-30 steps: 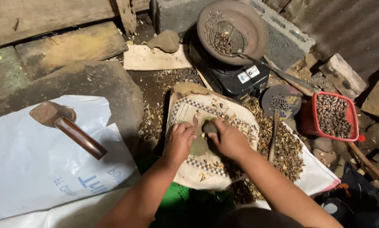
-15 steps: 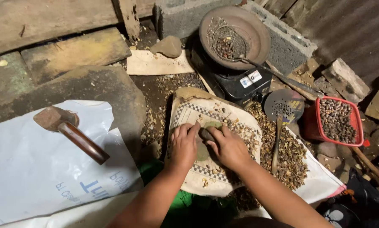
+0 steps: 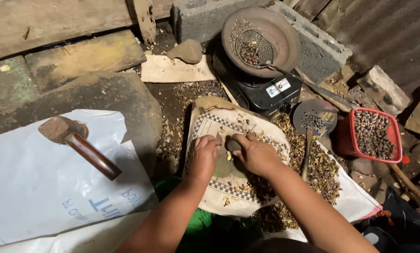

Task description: Process nuts by cracking shells with a mallet and roasting them on a small electric stove.

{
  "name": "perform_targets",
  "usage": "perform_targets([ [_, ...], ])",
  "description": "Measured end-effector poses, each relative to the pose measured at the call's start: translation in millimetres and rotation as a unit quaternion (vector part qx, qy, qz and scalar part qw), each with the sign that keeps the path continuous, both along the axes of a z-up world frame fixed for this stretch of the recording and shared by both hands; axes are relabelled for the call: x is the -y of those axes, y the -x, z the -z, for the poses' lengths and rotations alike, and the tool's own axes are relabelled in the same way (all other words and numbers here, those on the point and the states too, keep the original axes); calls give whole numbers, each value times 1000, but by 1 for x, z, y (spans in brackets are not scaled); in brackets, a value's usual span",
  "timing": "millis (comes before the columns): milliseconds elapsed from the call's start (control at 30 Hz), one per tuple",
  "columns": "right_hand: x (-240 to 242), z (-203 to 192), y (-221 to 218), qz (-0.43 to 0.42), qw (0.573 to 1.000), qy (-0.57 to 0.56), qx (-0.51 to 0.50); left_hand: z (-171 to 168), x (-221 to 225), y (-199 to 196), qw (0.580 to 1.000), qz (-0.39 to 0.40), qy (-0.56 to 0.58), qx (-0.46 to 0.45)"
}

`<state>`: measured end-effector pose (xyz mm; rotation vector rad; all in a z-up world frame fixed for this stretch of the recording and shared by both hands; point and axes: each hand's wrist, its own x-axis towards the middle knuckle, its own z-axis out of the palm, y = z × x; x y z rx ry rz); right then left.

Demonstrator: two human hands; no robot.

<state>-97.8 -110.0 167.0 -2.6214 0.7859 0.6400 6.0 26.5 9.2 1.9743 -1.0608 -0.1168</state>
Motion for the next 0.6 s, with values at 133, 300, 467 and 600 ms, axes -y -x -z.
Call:
perform_targets([
  [133,1,6,15,0,997,-30,-65,7,13,3,998,42,-29,-28],
  [300,-3,39,22,46,988,45,137,-9,10,13,991,0,-131,15],
  [467,-6,38,17,23,988,52,143,-13,-11,3,994,-15,-82,67],
  [600,13,72,22,134,983,-46,121,-16,-16,-1,997,54,-33,45],
])
